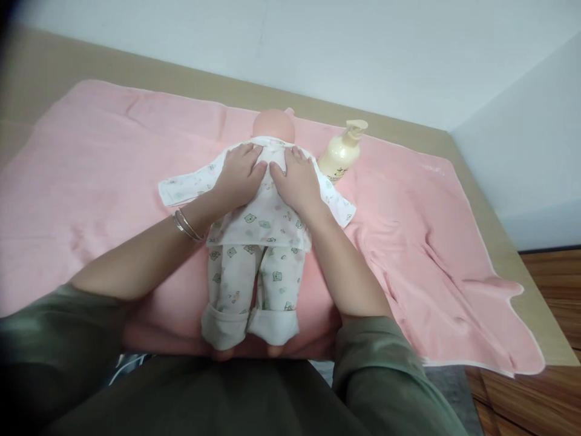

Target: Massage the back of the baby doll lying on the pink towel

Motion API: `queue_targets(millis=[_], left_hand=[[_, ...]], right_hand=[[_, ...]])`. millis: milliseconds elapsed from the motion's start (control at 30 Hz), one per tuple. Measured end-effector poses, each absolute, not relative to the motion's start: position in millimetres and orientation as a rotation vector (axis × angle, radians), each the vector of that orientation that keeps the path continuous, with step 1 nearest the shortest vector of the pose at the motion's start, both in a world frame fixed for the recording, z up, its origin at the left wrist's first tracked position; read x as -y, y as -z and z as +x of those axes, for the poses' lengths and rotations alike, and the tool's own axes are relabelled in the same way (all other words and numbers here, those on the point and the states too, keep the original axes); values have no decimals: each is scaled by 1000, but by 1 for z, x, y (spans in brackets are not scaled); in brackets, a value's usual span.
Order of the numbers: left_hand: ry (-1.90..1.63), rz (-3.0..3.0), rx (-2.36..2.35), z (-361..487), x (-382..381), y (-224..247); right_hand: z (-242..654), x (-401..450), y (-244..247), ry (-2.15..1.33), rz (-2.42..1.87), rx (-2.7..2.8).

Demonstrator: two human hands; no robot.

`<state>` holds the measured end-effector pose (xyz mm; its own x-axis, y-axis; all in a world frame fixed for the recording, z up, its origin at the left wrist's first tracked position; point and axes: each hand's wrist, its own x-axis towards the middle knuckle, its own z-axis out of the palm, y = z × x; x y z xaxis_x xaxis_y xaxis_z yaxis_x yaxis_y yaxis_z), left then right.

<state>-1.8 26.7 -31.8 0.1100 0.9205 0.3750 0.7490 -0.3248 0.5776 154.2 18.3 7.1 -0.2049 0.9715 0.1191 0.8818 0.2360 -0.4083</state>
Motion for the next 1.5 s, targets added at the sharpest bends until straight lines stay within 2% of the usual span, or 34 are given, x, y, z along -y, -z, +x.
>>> queue_targets(millis=[267, 567, 900, 1100, 1500], left_hand=[[-1055, 2107, -1652, -2, -27, 33], [-968, 2261, -1686, 18, 21, 18], [-943, 2181, -1641, -18, -42, 26], [-967, 2257, -1708, -6, -22, 20], [-857, 2462, -1775, 11, 8, 7]], right_hand=[[158, -21, -2, -340, -1674, 2168], [167, -27, -3, -357, -1631, 2202], [120, 31, -19, -201, -1713, 2294], [131, 8, -13, -421, -1773, 2156], [147, -25, -1, -488, -1747, 2086]])
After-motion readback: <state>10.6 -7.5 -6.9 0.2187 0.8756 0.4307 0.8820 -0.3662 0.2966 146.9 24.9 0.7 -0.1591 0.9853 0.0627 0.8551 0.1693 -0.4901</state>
